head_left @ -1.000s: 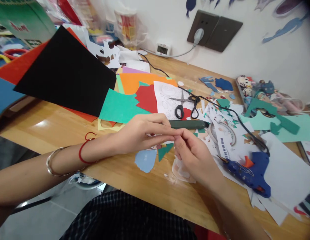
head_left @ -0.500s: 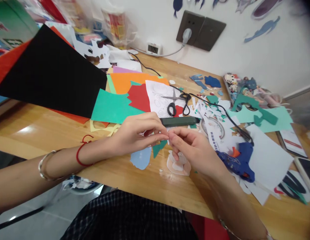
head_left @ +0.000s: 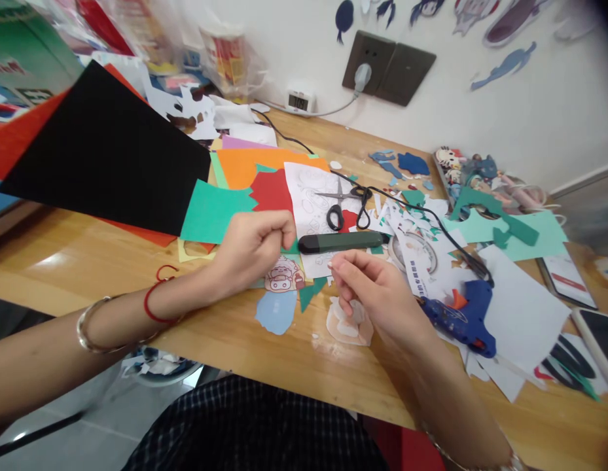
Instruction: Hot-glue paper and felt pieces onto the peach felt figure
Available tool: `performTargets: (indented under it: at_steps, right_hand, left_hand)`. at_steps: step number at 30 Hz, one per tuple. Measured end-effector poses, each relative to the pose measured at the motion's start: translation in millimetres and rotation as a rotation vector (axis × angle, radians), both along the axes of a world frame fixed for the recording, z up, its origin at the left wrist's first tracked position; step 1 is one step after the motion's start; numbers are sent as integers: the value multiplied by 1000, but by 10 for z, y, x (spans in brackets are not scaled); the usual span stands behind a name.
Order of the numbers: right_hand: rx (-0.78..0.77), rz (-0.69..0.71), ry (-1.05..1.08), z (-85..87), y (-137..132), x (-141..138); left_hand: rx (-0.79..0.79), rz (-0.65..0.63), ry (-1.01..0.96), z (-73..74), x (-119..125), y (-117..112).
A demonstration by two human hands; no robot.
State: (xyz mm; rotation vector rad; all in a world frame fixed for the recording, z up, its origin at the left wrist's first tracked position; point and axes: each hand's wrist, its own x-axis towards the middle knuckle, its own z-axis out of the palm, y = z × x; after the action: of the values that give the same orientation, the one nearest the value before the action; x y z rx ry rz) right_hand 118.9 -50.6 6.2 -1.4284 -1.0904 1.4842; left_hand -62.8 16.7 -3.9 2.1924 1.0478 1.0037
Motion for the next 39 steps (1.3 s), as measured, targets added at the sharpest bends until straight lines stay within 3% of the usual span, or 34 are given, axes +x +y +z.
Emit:
performTargets:
  at_steps: [5,8,11,14,19,24,34,39]
  right_hand:
    - [12,-38,21,-27,-24,36]
    - [5,-31,1,-36,-32,50]
    - [13,-24,-12,-40,-29,54]
    - [23,-18,-33,-38,-18,55]
    - [39,-15,-84,-30,-10,69]
    - [124,-12,-80,-11,-41,86]
    - [135,4,-158,22,-49,105]
    - [99,-25,-240,90,-157,280]
  left_hand:
    - [82,198,52,86,-107,168]
    - [189,234,205,102,-98,225]
    - [202,125,261,90,-84,252]
    - [116,-74,244,95,-82,245]
    - [14,-342,119,107,-50,175]
    - [-48,-356,-5,66,-1,125]
    - [-160,-355,-76,67,-7,84]
    - [-82,-408,-8,91,-18,107]
